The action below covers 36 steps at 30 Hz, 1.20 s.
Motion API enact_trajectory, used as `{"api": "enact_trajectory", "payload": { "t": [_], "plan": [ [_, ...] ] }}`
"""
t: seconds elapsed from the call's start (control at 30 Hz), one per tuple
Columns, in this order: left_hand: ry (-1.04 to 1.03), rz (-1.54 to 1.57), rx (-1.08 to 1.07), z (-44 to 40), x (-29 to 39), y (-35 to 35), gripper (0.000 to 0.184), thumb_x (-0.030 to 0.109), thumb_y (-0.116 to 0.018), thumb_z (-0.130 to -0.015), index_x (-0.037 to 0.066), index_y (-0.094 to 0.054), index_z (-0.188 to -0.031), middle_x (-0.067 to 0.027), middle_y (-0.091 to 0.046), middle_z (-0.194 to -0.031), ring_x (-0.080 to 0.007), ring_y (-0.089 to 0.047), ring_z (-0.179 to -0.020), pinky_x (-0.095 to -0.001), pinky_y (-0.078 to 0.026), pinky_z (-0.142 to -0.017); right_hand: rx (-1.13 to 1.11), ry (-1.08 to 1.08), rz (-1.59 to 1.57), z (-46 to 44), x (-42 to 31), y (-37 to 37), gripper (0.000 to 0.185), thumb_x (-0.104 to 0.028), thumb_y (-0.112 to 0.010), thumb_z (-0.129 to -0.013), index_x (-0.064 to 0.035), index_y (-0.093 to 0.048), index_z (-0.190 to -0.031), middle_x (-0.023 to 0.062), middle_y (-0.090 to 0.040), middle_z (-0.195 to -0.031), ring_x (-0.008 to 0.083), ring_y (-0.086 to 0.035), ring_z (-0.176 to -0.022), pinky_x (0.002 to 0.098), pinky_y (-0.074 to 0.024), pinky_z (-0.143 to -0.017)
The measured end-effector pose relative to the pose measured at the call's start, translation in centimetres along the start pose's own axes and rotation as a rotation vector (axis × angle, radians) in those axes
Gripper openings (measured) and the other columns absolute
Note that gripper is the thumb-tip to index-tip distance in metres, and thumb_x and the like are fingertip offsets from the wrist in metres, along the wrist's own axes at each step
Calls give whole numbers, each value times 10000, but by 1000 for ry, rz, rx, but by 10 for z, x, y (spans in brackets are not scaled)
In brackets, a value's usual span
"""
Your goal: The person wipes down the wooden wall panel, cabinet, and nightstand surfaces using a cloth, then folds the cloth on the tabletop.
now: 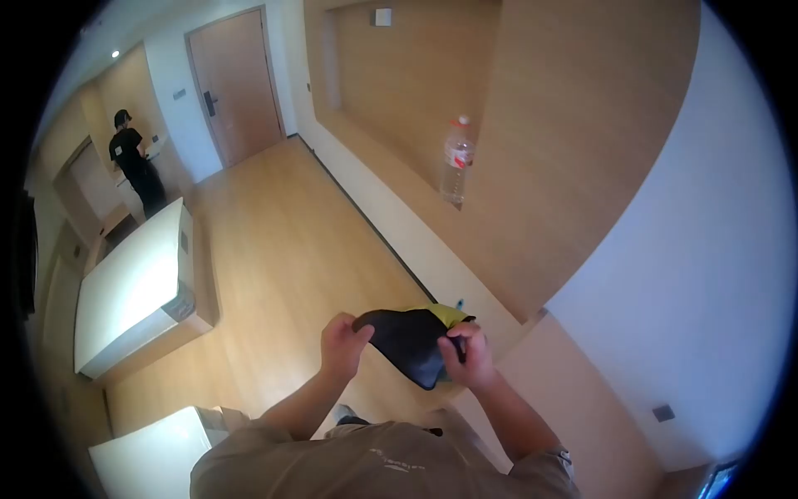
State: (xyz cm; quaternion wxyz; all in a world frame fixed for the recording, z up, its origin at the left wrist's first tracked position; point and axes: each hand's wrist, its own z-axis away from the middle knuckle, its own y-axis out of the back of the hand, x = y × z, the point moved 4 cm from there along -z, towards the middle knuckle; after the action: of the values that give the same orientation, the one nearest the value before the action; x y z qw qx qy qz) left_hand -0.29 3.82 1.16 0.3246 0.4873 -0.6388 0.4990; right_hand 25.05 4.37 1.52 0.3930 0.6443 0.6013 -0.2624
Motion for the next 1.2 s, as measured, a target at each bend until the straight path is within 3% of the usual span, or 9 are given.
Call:
{"api": "enact_trajectory", "payload": {
  "t": [0.07,0.17,0.37,0.5,0.57,0.7,0.97,1.1,1.2],
  "plan": [
    [23,-184,66,-6,2,-3,162,-57,-672,-864,19,-548,-935,-54,-637,-919,-72,-558,-790,-221,-451,-692,-2,496,507,-17,-15,-9,460,-78,-775,-784,-76,-445,-1105,122,-617,-933,277,-637,-741,355,-486,-632],
    [-19,161,-26,-16,13,68,160,-32,-693,-862,7,-552,-926,-57,-641,-899,-82,-585,-806,-236,-482,-713,-49,551,589,-51,-12,-108,446,-41,-810,-682,-86,-541,-1035,114,-619,-974,297,-613,-820,409,-460,-740],
    [-207,-262,-417,-27,76,119,239,-35,-641,-872,-24,-571,-1101,-146,-661,-1145,-192,-654,-1030,-300,-509,-889,103,704,490,-99,-19,-173,648,-108,-842,-658,-148,-481,-1195,159,-603,-1127,393,-623,-919,487,-461,-812],
    [166,-173,-401,-31,61,155,212,-19,-613,-905,-12,-550,-1107,-135,-659,-1142,-184,-659,-1022,-310,-515,-905,103,736,543,-120,-19,-145,916,-194,-864,-684,-257,-335,-1429,182,-597,-1200,429,-619,-1003,529,-454,-837],
    [328,-148,-295,-36,44,176,179,-71,-570,-905,-16,-553,-1075,-163,-652,-1117,-212,-661,-975,-349,-527,-905,50,327,404,-127,66,-101,995,-237,-869,-697,-285,-266,-1488,201,-566,-1269,438,-594,-1072,542,-452,-866],
    [492,-179,-270,-58,41,179,146,-60,-584,-897,-21,-559,-1036,-168,-666,-1060,-222,-661,-946,-346,-540,-861,498,804,1092,-186,-21,-43,1034,-348,-850,-722,-168,-206,-1511,237,-464,-1400,460,-504,-1206,575,-400,-956],
    [641,-123,-365,-145,-20,161,98,33,-542,-964,-19,-550,-1047,-158,-660,-1082,-214,-650,-959,-344,-524,-884,873,668,1632,-363,-64,102,803,-402,-736,-822,-51,-365,-1441,187,-637,-1122,408,-594,-1025,499,-424,-916],
    [579,-117,-447,-220,-59,123,101,63,-538,-976,-15,-555,-1038,-148,-665,-1071,-211,-655,-945,-337,-522,-877,898,197,1752,-442,-2,164,682,-477,-599,-883,-200,-393,-1471,132,-655,-1083,370,-617,-969,508,-470,-841],
    [560,-175,-483,-277,-89,86,108,74,-532,-983,-12,-560,-1042,-140,-670,-1055,-198,-656,-932,-327,-524,-862,905,222,1960,-443,37,140,574,-502,-586,-853,-323,-513,-1393,72,-659,-987,309,-641,-839,480,-488,-770]
  ]
}}
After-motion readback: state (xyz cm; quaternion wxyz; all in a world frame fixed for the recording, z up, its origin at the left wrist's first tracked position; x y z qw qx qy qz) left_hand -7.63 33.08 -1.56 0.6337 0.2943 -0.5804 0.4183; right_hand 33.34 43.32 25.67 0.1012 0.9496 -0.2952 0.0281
